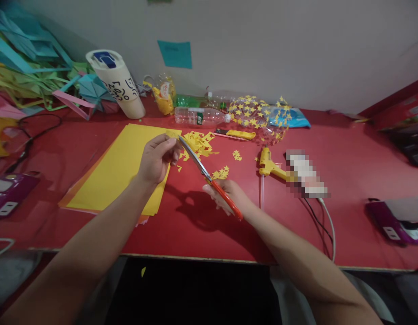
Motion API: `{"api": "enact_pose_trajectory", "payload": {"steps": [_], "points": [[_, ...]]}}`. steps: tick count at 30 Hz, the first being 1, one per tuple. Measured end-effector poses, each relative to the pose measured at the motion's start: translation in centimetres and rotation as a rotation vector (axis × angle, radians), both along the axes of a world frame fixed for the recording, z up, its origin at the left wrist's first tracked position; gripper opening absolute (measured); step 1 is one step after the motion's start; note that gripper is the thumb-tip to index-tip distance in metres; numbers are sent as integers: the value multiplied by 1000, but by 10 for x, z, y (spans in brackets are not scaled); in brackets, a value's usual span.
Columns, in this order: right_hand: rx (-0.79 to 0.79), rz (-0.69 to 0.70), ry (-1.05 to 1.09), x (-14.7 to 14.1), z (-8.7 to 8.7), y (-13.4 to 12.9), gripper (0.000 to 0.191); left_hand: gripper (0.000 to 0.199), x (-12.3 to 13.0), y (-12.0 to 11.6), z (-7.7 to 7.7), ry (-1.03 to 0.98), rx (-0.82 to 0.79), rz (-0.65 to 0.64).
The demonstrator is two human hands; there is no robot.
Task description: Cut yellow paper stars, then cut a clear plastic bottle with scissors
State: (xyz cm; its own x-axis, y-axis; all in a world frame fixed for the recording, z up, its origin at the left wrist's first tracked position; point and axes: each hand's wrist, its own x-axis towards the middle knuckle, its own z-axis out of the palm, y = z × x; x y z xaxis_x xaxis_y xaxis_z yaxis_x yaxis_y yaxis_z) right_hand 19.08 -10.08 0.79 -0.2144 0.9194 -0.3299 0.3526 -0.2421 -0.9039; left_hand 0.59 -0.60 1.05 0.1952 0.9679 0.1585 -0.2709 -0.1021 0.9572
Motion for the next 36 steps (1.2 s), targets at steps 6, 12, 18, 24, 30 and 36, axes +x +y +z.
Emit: {"api": "enact_pose_trajectory", "payload": {"steps": [6, 12, 18, 24, 30, 36], "points": [[-7, 7, 8, 0, 0, 0, 50, 21, -1, 0, 3, -26, 29, 12], [13, 56, 34, 2, 0, 1, 54, 21, -4, 1, 2, -17, 46, 19], [19, 53, -13, 4, -1, 1, 59, 20, -5, 1, 2, 45, 45, 28], [27, 61, -34, 4, 0, 1, 56, 19, -4, 0, 3, 65, 59, 38], [11, 44, -6, 2, 4, 1, 59, 20, -5, 2, 3, 65, 68, 40], [-22, 37, -27, 2, 6, 1, 53, 17, -7, 3, 4, 62, 58, 39]]}}
